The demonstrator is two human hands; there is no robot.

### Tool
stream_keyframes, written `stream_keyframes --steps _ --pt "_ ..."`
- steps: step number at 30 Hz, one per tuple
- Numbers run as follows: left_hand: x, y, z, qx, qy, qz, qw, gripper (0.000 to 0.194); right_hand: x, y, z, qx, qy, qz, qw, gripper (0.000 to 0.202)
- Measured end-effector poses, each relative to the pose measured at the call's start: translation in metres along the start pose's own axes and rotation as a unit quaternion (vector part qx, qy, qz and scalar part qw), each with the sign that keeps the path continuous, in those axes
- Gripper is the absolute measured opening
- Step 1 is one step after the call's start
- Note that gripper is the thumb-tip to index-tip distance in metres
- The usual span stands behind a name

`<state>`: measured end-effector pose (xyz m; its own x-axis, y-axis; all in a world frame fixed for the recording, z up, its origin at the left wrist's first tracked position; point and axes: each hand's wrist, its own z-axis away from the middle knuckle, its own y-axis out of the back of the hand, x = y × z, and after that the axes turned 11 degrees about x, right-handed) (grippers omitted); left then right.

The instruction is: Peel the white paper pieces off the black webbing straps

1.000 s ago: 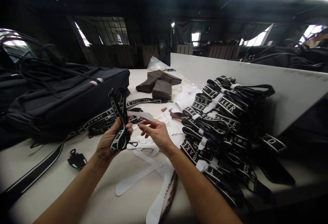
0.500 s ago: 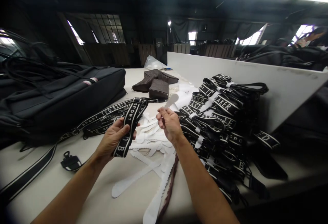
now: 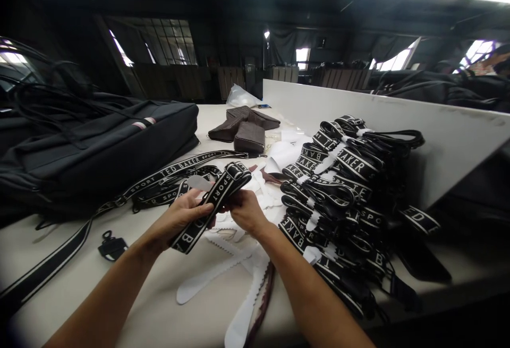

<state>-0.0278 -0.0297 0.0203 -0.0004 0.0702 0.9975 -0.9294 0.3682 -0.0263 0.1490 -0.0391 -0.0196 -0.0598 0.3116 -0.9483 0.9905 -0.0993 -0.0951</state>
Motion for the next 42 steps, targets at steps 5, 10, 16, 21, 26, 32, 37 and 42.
stream_keyframes --steps 5,10,16,21,26,32,37,42 --pt "0.000 0.003 -0.002 0.040 -0.022 0.002 0.999 0.042 -0.011 0.002 0.000 -0.023 -0.002 0.109 0.994 0.014" --pt "-0.009 0.005 -0.009 0.134 -0.057 -0.064 0.987 0.038 -0.016 -0.004 0.006 0.028 0.007 0.182 0.983 0.018" --pt "-0.014 0.004 -0.011 0.141 -0.075 -0.098 0.982 0.040 -0.017 -0.015 0.011 0.055 -0.022 -0.001 0.998 0.026" --pt "-0.014 0.003 -0.012 0.065 -0.075 -0.099 0.990 0.037 -0.023 -0.014 0.008 0.026 -0.098 -0.060 0.993 0.028" --pt "-0.020 0.004 -0.016 0.063 -0.125 -0.146 0.979 0.030 -0.021 -0.008 0.004 -0.035 -0.136 -0.018 0.990 0.021" --pt "-0.027 -0.001 -0.016 0.001 -0.128 -0.134 0.983 0.036 -0.013 -0.008 0.012 0.054 0.204 0.280 0.936 0.017" --pt "-0.029 -0.010 -0.012 0.056 -0.211 -0.165 0.962 0.030 -0.011 -0.009 0.011 0.071 0.230 0.224 0.944 0.016" --pt "-0.042 -0.027 -0.011 0.125 -0.213 -0.119 0.962 0.020 -0.011 -0.006 0.008 0.083 0.181 0.188 0.962 0.011"
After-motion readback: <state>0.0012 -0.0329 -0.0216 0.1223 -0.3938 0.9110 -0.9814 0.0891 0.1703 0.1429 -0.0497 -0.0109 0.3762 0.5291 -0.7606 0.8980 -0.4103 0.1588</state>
